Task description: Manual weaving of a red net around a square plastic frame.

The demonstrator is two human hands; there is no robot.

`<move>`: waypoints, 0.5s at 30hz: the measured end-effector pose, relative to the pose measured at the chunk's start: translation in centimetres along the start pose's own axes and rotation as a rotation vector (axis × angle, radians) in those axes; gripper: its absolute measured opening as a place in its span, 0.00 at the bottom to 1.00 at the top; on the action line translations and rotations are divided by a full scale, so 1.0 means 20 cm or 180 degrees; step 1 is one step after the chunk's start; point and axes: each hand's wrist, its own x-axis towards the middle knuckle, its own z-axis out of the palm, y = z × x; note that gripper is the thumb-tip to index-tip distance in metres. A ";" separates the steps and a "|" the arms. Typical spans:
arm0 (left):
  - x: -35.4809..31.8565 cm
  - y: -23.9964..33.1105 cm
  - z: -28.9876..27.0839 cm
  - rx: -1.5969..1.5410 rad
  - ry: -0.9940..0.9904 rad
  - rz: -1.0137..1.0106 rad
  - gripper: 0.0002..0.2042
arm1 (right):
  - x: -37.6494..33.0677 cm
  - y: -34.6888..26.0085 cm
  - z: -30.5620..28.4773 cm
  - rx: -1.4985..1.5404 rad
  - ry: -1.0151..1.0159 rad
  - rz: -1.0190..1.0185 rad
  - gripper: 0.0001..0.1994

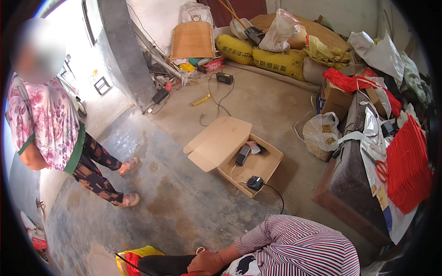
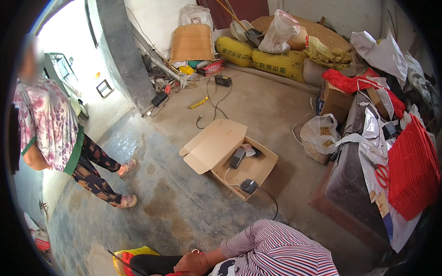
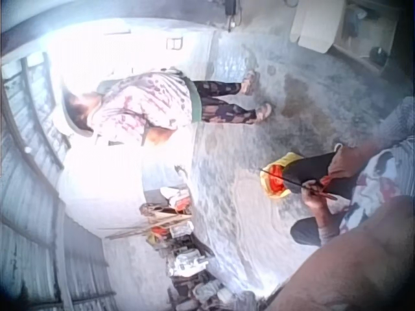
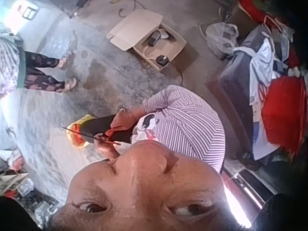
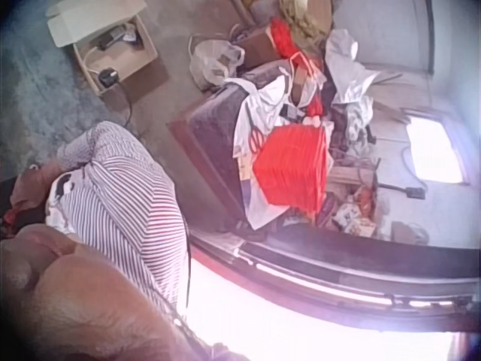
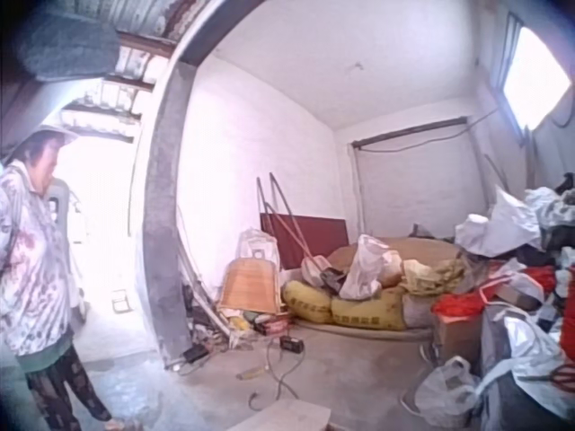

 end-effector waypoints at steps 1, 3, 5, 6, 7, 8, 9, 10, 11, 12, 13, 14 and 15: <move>0.00 0.00 0.00 -0.0016 0.0020 0.0002 0.13 | 0.00 0.00 0.00 0.0041 0.0016 0.0037 0.14; 0.00 -0.01 0.01 -0.0006 0.0040 0.0018 0.13 | 0.00 0.00 -0.01 0.0080 0.0031 0.0071 0.14; 0.00 -0.01 0.00 0.0007 0.0065 0.0032 0.14 | 0.01 0.00 -0.01 0.0103 -0.0038 0.0112 0.14; 0.02 -0.03 -0.01 -0.0009 0.0027 0.0021 0.14 | 0.01 0.01 -0.02 0.0102 -0.0039 0.0110 0.14; 0.02 -0.03 -0.02 -0.0024 -0.0008 0.0007 0.14 | 0.01 0.01 -0.02 0.0109 -0.0050 0.0110 0.15; 0.02 -0.04 -0.03 -0.0025 -0.0005 0.0007 0.14 | 0.01 0.01 -0.01 0.0114 -0.0061 0.0109 0.15; 0.02 -0.04 -0.04 0.0030 -0.0055 0.0013 0.14 | 0.01 0.02 -0.02 0.0113 -0.0064 0.0106 0.15; 0.02 -0.04 -0.05 0.0079 -0.0106 0.0026 0.15 | 0.01 0.02 -0.02 0.0103 -0.0056 0.0078 0.15; 0.02 -0.05 -0.07 0.0067 -0.0107 0.0039 0.15 | 0.02 0.01 -0.02 0.0091 -0.0049 0.0048 0.16; 0.01 -0.05 -0.10 0.0149 -0.0222 -0.0117 0.15 | 0.01 -0.01 -0.01 0.0080 -0.0058 0.0032 0.16; 0.03 -0.07 -0.13 0.0199 -0.0329 -0.0234 0.16 | 0.02 -0.03 -0.02 0.0020 -0.0192 0.0163 0.16; 0.07 -0.11 -0.15 0.0150 -0.0343 -0.0166 0.16 | 0.02 -0.02 -0.03 -0.0062 -0.0315 0.0286 0.16; 0.11 -0.17 -0.19 0.0355 -0.0374 0.0058 0.16 | 0.02 0.01 -0.02 -0.0025 -0.0385 0.0239 0.16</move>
